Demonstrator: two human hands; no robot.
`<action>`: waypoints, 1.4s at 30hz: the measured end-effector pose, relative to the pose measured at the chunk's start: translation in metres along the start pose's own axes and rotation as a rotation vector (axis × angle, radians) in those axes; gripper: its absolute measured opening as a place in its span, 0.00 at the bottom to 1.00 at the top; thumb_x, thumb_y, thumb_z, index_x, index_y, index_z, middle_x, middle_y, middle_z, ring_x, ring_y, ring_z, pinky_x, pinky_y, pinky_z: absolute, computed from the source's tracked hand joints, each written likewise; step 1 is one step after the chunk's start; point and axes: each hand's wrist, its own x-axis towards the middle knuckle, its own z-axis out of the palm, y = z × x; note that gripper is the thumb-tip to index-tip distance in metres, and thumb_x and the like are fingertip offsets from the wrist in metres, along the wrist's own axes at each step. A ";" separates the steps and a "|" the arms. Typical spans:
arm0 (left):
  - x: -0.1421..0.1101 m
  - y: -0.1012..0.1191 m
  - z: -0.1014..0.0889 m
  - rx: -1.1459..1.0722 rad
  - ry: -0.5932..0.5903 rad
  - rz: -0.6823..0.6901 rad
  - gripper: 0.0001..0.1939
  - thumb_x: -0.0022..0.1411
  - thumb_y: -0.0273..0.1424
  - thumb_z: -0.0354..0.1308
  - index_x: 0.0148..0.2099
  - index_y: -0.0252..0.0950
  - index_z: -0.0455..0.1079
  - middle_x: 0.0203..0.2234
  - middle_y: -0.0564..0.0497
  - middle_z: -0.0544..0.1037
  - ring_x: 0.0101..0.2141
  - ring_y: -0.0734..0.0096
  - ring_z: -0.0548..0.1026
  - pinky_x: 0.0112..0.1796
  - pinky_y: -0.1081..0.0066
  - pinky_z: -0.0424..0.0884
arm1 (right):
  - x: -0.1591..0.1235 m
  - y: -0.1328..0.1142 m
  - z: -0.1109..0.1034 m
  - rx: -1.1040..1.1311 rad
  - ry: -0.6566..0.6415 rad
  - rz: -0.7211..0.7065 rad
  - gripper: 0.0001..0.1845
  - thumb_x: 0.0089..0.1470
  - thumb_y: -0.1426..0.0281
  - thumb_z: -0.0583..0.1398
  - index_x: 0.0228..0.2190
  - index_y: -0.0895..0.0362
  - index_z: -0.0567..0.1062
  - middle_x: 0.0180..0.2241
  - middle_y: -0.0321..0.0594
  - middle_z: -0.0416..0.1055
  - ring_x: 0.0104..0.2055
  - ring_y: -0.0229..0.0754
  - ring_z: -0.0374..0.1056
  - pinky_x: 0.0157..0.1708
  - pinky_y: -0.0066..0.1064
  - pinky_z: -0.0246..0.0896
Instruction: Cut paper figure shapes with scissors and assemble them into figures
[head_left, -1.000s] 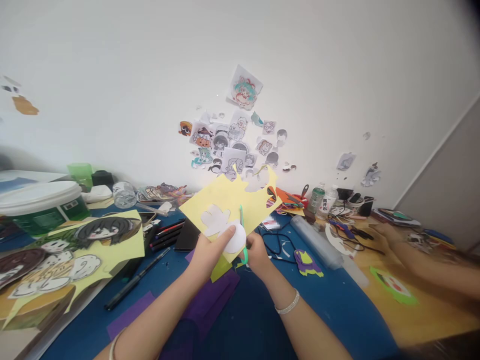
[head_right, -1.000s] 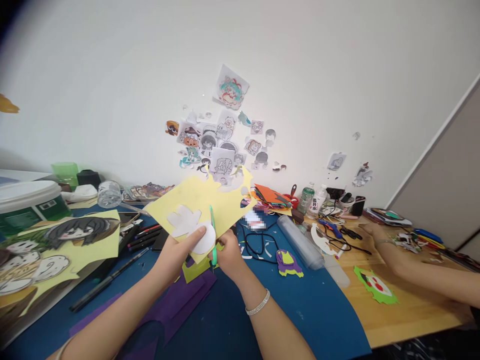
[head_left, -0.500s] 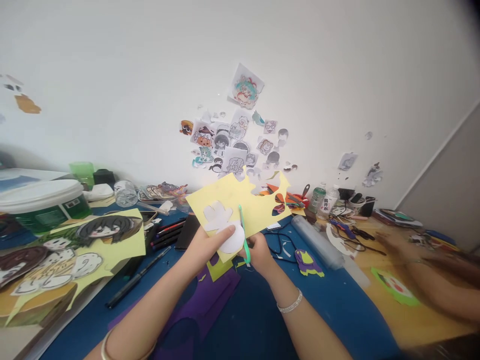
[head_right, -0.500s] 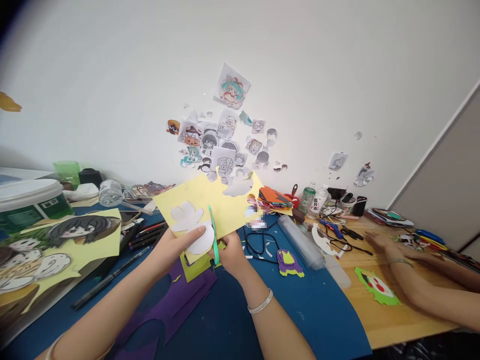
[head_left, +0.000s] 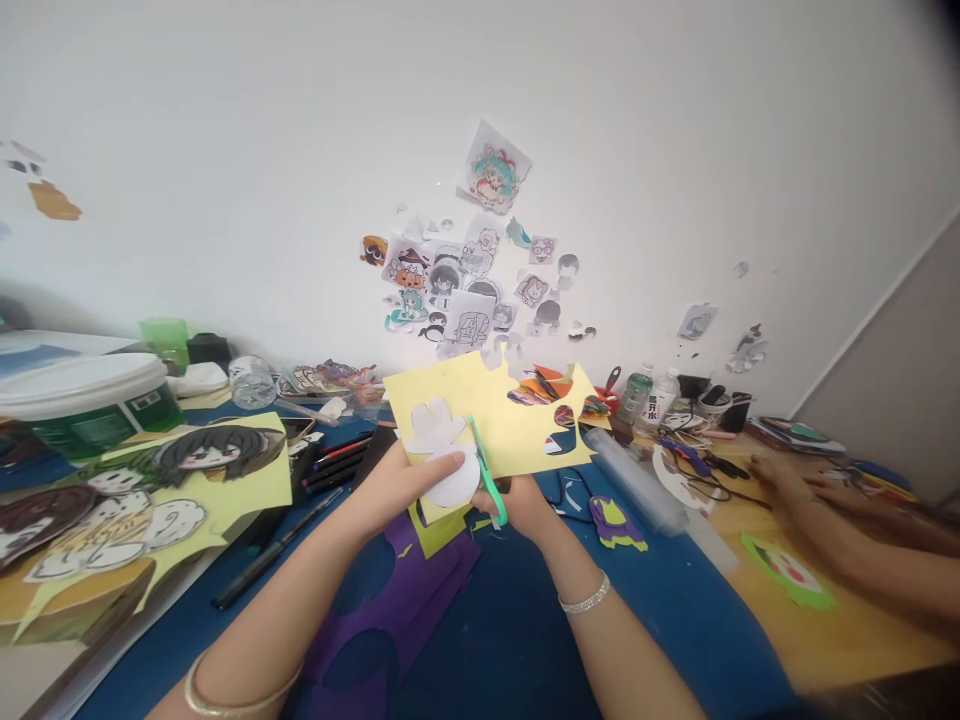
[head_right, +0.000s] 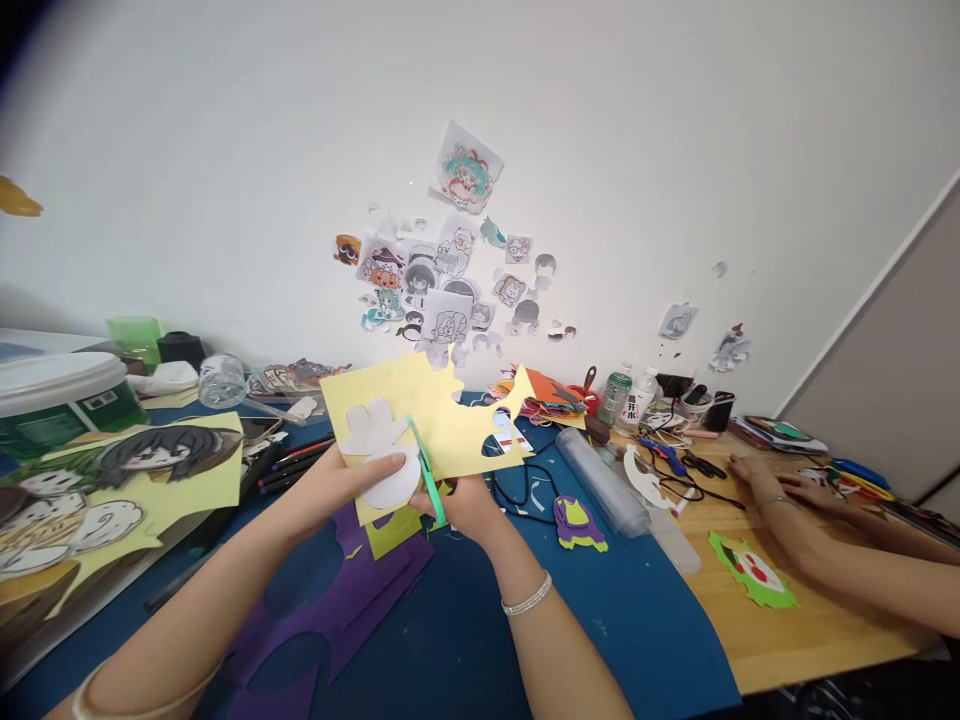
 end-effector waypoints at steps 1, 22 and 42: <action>0.000 0.001 0.000 0.006 -0.002 0.000 0.31 0.42 0.40 0.64 0.49 0.34 0.65 0.46 0.41 0.72 0.44 0.53 0.72 0.41 0.61 0.71 | 0.000 -0.001 -0.001 -0.003 -0.014 -0.002 0.35 0.38 0.62 0.65 0.50 0.53 0.65 0.39 0.43 0.71 0.38 0.46 0.66 0.39 0.39 0.64; 0.011 -0.011 0.001 0.185 0.067 0.179 0.27 0.47 0.45 0.59 0.45 0.31 0.69 0.43 0.42 0.74 0.43 0.54 0.72 0.42 0.60 0.69 | 0.002 -0.016 -0.012 -0.036 -0.234 0.025 0.23 0.42 0.62 0.63 0.41 0.58 0.70 0.32 0.40 0.69 0.33 0.40 0.64 0.33 0.31 0.61; -0.002 0.008 -0.001 0.166 -0.201 -0.139 0.18 0.49 0.41 0.57 0.36 0.32 0.64 0.22 0.47 0.77 0.21 0.62 0.75 0.24 0.68 0.70 | 0.003 -0.013 -0.025 -0.133 -0.400 0.171 0.23 0.38 0.54 0.63 0.19 0.62 0.67 0.18 0.32 0.60 0.21 0.32 0.54 0.20 0.23 0.50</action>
